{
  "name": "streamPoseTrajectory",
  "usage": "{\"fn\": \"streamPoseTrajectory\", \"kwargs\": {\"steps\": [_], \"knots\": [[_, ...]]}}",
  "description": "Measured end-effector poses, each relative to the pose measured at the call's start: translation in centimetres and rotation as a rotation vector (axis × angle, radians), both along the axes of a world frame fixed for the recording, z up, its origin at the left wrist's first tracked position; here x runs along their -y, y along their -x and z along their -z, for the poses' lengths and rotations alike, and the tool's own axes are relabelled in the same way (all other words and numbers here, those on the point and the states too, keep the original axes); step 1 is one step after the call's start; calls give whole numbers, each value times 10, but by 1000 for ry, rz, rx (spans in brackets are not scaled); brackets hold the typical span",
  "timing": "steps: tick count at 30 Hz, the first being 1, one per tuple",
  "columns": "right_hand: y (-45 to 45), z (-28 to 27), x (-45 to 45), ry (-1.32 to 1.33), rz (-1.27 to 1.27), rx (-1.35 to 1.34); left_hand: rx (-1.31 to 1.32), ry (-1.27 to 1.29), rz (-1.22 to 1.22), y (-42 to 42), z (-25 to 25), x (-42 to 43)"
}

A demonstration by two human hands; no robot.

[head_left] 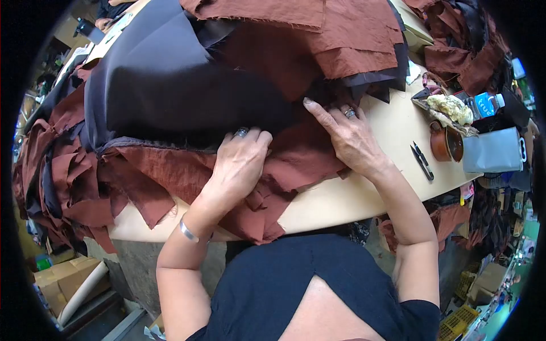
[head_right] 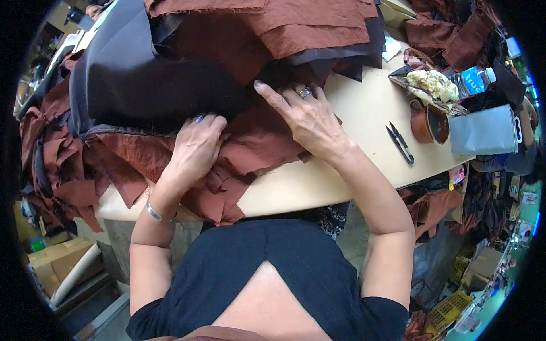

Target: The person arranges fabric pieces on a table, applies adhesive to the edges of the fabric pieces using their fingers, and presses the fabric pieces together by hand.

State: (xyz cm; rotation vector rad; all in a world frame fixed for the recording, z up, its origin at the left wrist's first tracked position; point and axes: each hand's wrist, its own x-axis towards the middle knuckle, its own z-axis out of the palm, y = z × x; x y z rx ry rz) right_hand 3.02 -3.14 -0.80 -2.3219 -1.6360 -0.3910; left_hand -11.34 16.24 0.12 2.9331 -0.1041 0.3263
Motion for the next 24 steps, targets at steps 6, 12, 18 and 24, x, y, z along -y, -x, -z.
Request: {"fn": "streamPoseTrajectory", "kwargs": {"steps": [6, 12, 18, 24], "knots": [[2, -7, 7, -167, -19, -262, 84, 136, 105, 6, -2, -4], [2, -12, -3, -217, -201, -280, 388, 116, 172, 1, -12, -1], [15, -30, -12, -131, -243, -432, 213, 303, 212, 11, -10, 0], [22, -69, 3, -240, -199, -462, 70, 126, 39, 24, -17, -22]]}}
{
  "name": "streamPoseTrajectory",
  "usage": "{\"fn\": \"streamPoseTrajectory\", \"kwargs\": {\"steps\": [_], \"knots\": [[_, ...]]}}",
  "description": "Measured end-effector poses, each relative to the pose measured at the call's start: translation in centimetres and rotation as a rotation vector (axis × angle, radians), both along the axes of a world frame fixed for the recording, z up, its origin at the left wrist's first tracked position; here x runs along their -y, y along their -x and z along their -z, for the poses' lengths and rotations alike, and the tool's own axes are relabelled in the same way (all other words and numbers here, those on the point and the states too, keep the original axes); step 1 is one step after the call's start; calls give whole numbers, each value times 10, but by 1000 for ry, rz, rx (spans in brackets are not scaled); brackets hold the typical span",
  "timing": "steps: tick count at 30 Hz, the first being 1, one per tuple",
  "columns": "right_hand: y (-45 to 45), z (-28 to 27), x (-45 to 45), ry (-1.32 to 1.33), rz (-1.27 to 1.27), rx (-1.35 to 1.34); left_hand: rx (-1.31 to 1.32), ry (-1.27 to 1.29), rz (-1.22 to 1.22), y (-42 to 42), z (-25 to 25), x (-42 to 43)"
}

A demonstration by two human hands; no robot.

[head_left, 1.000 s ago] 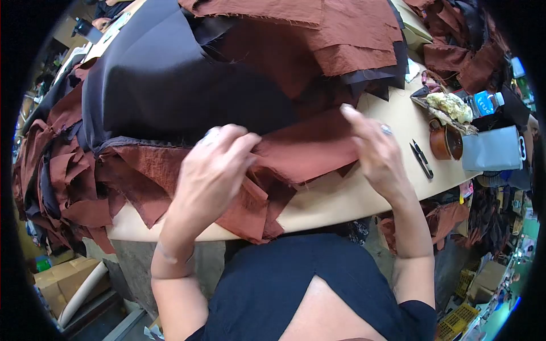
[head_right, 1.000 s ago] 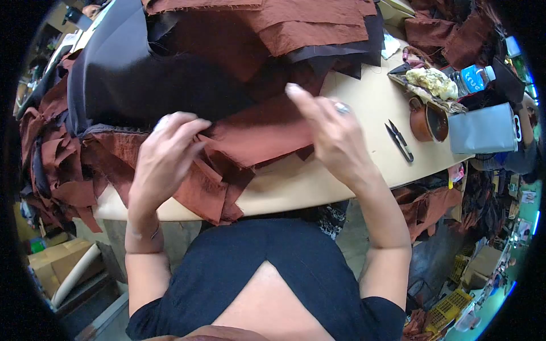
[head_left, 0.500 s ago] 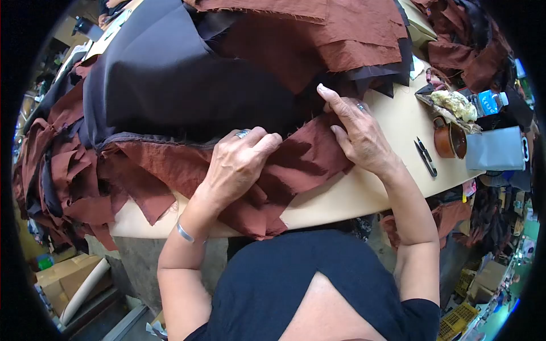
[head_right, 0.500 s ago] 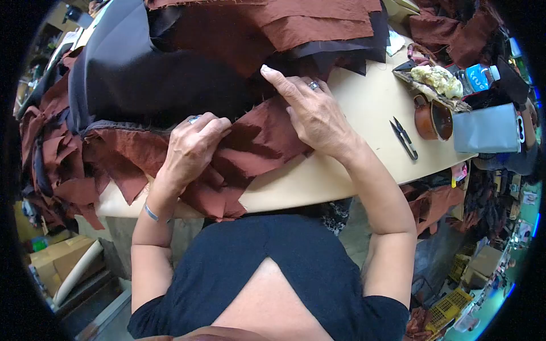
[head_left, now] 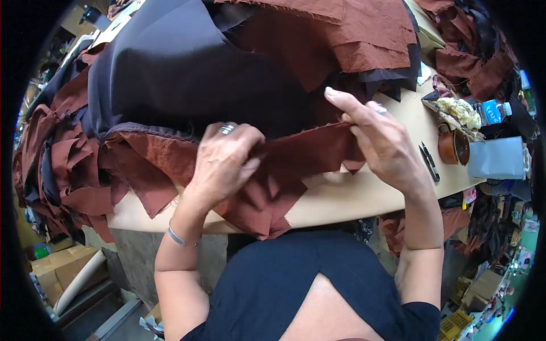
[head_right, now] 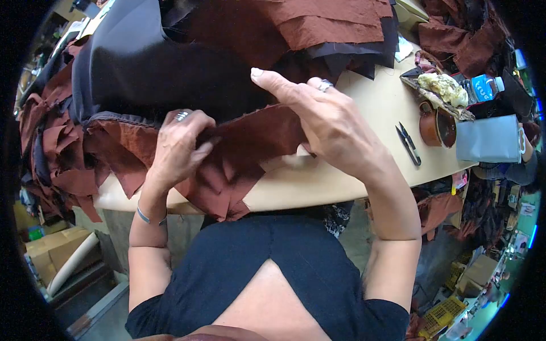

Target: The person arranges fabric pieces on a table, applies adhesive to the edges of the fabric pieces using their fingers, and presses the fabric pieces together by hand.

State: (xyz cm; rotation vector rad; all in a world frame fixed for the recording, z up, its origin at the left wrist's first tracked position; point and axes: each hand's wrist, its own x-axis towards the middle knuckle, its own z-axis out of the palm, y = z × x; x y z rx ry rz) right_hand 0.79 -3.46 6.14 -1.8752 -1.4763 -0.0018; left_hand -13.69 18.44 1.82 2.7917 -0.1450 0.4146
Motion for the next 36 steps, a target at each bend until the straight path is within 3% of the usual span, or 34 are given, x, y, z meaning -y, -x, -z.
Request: {"fn": "streamPoseTrajectory", "kwargs": {"steps": [5, 8, 12, 15, 18, 20, 22, 24, 25, 26, 28, 30, 36], "knots": [[4, -15, 5, 9, 27, 98, -197, 81, -260, 9, 0, -3], [-6, -10, -3, -12, 39, 150, -217, 11, -98, 13, -6, -10], [-13, -1, -9, -32, 42, 201, -111, -82, -104, 13, -14, -7], [-16, -16, 1, 72, 82, 172, -109, 17, -82, 18, -13, -14], [-19, -8, -8, -19, 1, 143, -203, -197, -294, 27, 0, -31], [-15, -12, -20, 31, -44, 120, -68, -445, -387, 28, -3, -50], [-26, -5, -32, -93, -35, 265, 244, -685, -590, 19, -20, -65], [-40, -10, -21, -231, 90, 510, 664, -614, -398, 5, -52, -54], [-47, -12, -12, -295, 174, 625, 682, -656, -385, 9, -53, -60], [-54, -13, 9, -251, 303, 734, 661, -658, -279, 5, -41, -54], [-62, 1, 38, -169, 323, 740, 605, -836, -2, -11, -25, -14], [-58, 29, 70, 26, 344, 647, 359, -640, 218, -14, 5, 21], [-15, 85, 121, 212, 516, 470, 121, -449, 395, -12, 31, 58]]}}
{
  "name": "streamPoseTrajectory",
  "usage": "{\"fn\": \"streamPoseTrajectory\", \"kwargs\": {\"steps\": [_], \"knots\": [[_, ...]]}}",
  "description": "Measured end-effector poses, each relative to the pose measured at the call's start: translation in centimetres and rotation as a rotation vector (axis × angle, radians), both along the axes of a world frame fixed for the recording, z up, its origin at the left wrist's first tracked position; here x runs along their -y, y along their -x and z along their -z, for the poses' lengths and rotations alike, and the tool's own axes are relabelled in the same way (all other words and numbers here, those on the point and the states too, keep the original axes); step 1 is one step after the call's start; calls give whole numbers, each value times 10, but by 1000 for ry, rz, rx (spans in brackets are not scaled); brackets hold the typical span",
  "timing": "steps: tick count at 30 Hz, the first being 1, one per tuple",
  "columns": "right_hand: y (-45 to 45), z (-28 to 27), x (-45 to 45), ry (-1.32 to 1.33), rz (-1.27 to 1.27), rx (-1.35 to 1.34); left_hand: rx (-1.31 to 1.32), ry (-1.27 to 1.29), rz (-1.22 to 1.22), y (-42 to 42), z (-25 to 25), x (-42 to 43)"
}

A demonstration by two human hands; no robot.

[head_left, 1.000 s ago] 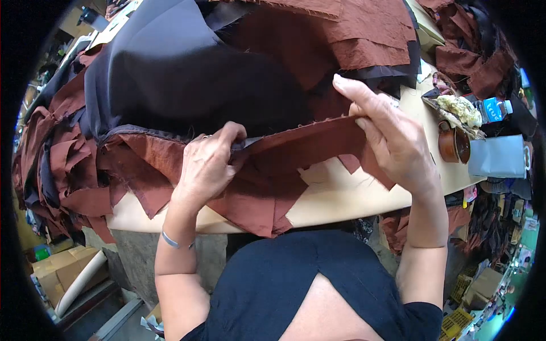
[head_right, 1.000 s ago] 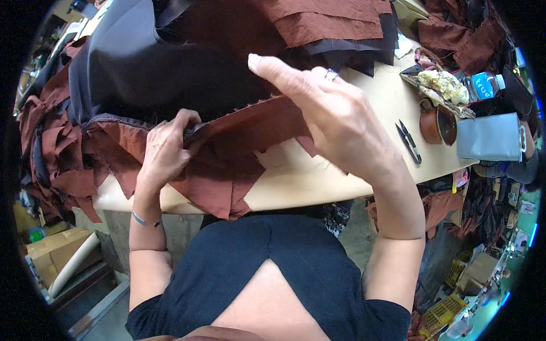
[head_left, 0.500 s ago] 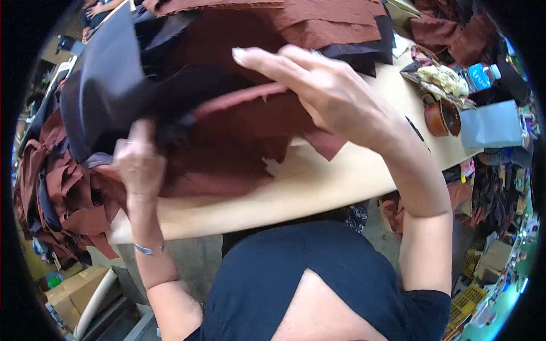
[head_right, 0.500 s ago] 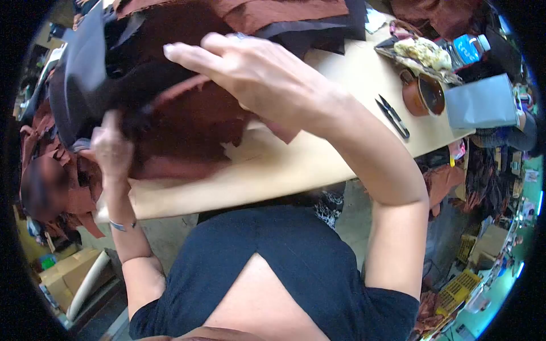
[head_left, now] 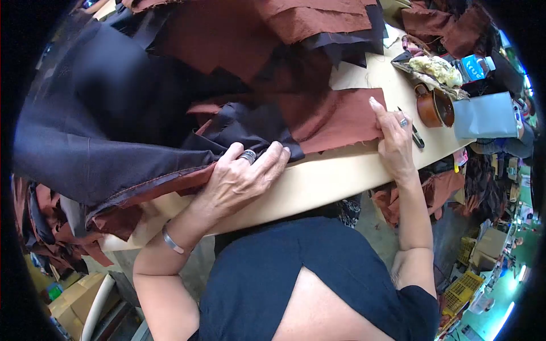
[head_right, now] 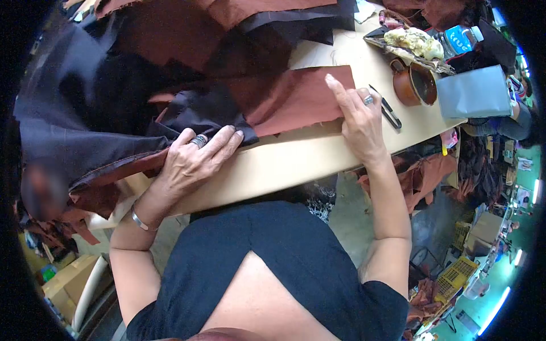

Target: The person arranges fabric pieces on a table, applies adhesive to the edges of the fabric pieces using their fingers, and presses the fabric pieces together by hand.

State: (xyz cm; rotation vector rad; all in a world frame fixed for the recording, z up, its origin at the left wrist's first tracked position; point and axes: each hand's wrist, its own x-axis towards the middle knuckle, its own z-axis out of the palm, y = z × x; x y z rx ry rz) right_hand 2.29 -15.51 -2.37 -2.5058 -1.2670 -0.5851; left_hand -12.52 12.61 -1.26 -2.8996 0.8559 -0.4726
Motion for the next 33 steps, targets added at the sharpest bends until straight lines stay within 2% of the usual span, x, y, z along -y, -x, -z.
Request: {"fn": "streamPoseTrajectory", "kwargs": {"steps": [3, 9, 12, 13, 16, 17, 20, 24, 27, 28, 30, 33], "knots": [[9, 8, 11, -130, 75, -125, -88, 112, 41, 3, 1, 9], [8, 5, 29, -91, 188, -190, -156, 58, 16, 7, -1, 39], [8, -3, 29, 88, 309, 34, -152, -5, -12, 3, -5, 47], [12, -8, 27, 32, 305, 20, -150, -31, -17, 3, -6, 48], [30, -24, 1, -333, 87, -344, -179, -29, -37, 2, -4, 50], [37, -24, -5, -415, 102, -675, -192, -14, -44, 1, -3, 50], [33, -2, -16, -328, 18, -474, -83, -72, 58, -5, -9, 48], [30, 2, -17, -335, 50, -503, -202, -89, -7, -1, -11, 55], [31, -8, -26, -519, 47, -811, -262, -51, -34, -2, -21, 58], [30, -11, -29, -686, -8, -987, -281, -26, -30, -4, -22, 57], [27, -19, -36, -1020, -136, -1338, -352, 151, -48, -8, -24, 54], [29, -31, -45, -1156, -307, -1560, -387, 441, -87, -15, -30, 48]]}}
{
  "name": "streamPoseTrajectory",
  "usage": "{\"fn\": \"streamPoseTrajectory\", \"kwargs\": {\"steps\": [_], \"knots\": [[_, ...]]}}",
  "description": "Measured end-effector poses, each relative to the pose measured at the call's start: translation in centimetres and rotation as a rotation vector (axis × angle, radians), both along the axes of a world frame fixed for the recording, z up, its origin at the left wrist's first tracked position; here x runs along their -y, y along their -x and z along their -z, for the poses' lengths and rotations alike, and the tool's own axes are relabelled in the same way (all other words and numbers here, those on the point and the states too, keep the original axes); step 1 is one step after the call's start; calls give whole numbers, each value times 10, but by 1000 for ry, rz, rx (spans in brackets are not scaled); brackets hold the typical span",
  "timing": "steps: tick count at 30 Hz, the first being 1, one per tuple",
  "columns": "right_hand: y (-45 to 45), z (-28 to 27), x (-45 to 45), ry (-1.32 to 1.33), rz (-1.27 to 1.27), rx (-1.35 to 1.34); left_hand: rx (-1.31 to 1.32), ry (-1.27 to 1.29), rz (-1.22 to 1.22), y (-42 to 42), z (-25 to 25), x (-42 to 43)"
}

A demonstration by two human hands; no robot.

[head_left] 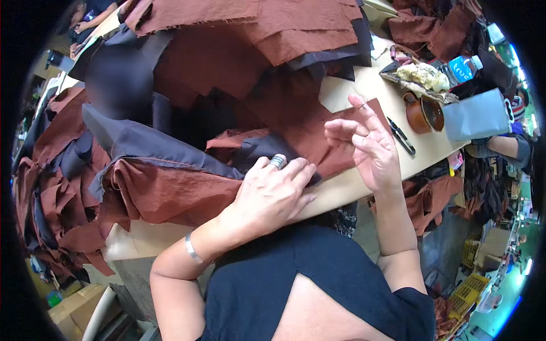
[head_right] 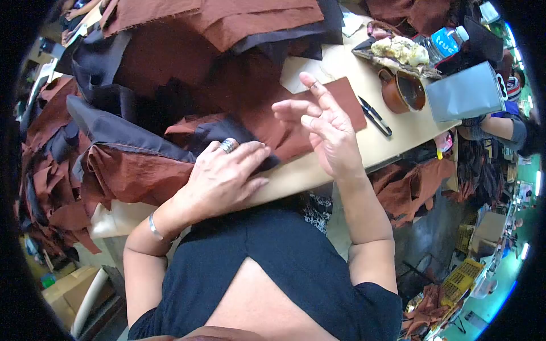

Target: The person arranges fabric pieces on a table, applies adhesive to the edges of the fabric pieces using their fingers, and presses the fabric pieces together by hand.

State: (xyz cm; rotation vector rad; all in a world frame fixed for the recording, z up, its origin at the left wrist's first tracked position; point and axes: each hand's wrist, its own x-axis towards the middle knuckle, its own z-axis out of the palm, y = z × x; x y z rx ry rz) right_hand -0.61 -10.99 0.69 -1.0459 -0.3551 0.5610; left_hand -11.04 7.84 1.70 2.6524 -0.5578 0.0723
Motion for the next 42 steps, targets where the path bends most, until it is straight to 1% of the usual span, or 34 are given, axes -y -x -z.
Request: {"fn": "streamPoseTrajectory", "kwargs": {"steps": [1, 2, 3, 4, 5, 6, 8, 9, 11, 12, 13, 15, 18, 21, 22, 25, 26, 29, 31, 32, 33, 34, 35, 36, 37, 39, 41, 42], "knots": [[3, -5, -4, -50, -36, -49, -27, 193, -70, -3, -4, -1], [8, -12, -10, -41, -41, -44, -50, 385, -142, -7, -9, -4], [11, -15, -14, -67, -88, -10, -64, 577, -215, -10, -14, -7], [17, -19, -22, -101, -128, 65, -114, 822, -268, -11, -14, -9], [24, -21, -34, -12, -85, 195, -103, 1039, -251, -11, -14, -10], [30, -24, -42, 15, -118, 316, -85, 1239, -258, -12, -12, -7], [43, -28, -60, -10, -130, 423, -84, 1625, -220, -14, -7, -7], [44, -25, -64, 10, -164, 539, -44, 1622, -196, -15, -5, -11], [49, -28, -75, 8, -224, 581, 62, 1741, -222, -19, -6, -13], [47, -19, -77, 63, -193, 718, 83, 1729, -172, -21, -3, -17], [50, -14, -80, 39, -195, 725, 105, 1742, -190, -19, -2, -20], [51, -11, -85, 77, -176, 832, 103, 1772, -259, -18, -3, -20], [47, 0, -89, 137, -148, 1061, 107, 1852, -266, -22, -3, -22], [49, -5, -84, 217, -146, 1087, 64, 1813, -279, -23, 1, -26], [49, -3, -84, 184, -127, 1073, 91, 1803, -320, -25, -1, -24], [53, -7, -80, 346, -59, 1277, 60, 1878, -208, -27, 6, -27], [57, -7, -82, 367, -38, 1304, 60, 1876, -276, -26, 3, -26], [50, -10, -73, 304, 46, 1416, 124, 1813, -195, -17, -4, -31], [40, -16, -60, 233, 206, 1352, 153, 1651, -86, 4, -18, -45], [35, -25, -48, 365, 222, 1279, 84, 1492, -116, 23, -24, -58], [28, -11, -41, 321, 291, 1169, 23, 1328, -143, 42, -33, -73], [22, -19, -31, 481, 325, 1184, 73, 859, -177, 56, -47, -89], [14, -11, -18, 658, 363, 1214, 110, 386, -200, 68, -61, -101], [8, -7, -8, 798, 332, 1123, 71, 375, -385, 81, -68, -103], [2, -2, 4, 894, 293, 1086, 26, 367, -565, 93, -71, -104], [-6, 10, 20, 1042, 326, 1175, 187, 48, -562, 113, -70, -125], [-8, 14, 27, 1071, 315, 1085, 181, 62, -771, 127, -69, -129], [-9, 16, 29, 1057, 311, 1081, 256, -41, -829, 119, -72, -120]]}}
